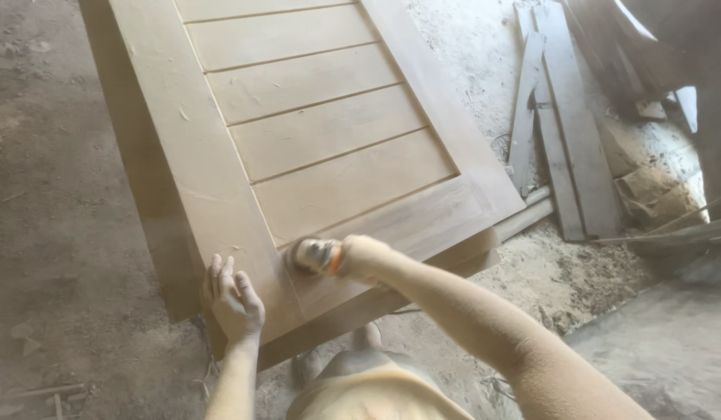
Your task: The person uses an electric sander to smooth the surface of a large wooden door or panel. They move the sander systematically across the flat surfaces and along the edges and grooves of the wood.
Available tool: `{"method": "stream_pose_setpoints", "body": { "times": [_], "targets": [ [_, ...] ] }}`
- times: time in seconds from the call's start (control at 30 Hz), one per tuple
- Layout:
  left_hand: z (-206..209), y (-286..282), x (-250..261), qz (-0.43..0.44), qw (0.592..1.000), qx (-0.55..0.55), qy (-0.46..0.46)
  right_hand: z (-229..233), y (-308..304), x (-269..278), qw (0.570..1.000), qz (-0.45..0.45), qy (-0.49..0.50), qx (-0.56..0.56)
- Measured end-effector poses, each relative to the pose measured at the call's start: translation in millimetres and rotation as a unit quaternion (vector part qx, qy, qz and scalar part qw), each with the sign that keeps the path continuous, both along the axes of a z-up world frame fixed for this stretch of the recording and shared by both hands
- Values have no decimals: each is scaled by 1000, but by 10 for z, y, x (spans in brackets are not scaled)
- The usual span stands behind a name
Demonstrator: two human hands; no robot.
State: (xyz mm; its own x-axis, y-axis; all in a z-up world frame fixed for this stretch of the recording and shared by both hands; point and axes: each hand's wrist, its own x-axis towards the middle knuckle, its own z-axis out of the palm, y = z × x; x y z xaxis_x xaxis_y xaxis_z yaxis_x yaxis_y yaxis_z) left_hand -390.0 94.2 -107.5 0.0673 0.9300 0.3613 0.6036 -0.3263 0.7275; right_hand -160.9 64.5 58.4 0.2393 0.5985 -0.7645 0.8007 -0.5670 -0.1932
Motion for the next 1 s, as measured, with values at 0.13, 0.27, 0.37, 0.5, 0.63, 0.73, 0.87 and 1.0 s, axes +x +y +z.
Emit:
{"method": "stream_pose_setpoints", "body": {
  "times": [0.13, 0.27, 0.37, 0.5, 0.63, 0.73, 0.87, 1.0],
  "targets": [
    [44, -29, 124, -15, 980, -16, 198, -248, -178, 771, 997, -69, 13, 22],
    [112, -7, 204, -16, 965, -9, 261, -412, -345, 1716, 990, -138, 6, 38],
    [146, -51, 215, -17, 963, -19, 269, -531, -539, 2374, 980, -196, 3, 36],
    [162, 5, 254, -12, 967, -29, 254, -655, -665, 3141, 961, -276, 7, 29],
    [104, -16, 231, 4, 965, -16, 260, -726, -854, 3608, 943, -328, -18, 53],
    [98, -22, 235, 18, 968, -35, 249, -667, -922, 3684, 875, -476, 36, 79],
    [140, -13, 222, 17, 987, -31, 158, -758, -805, 3332, 913, -401, 24, 78],
    [194, -38, 183, 7, 996, -30, 89, -741, -546, 2478, 950, -299, 37, 82]
  ]
}}
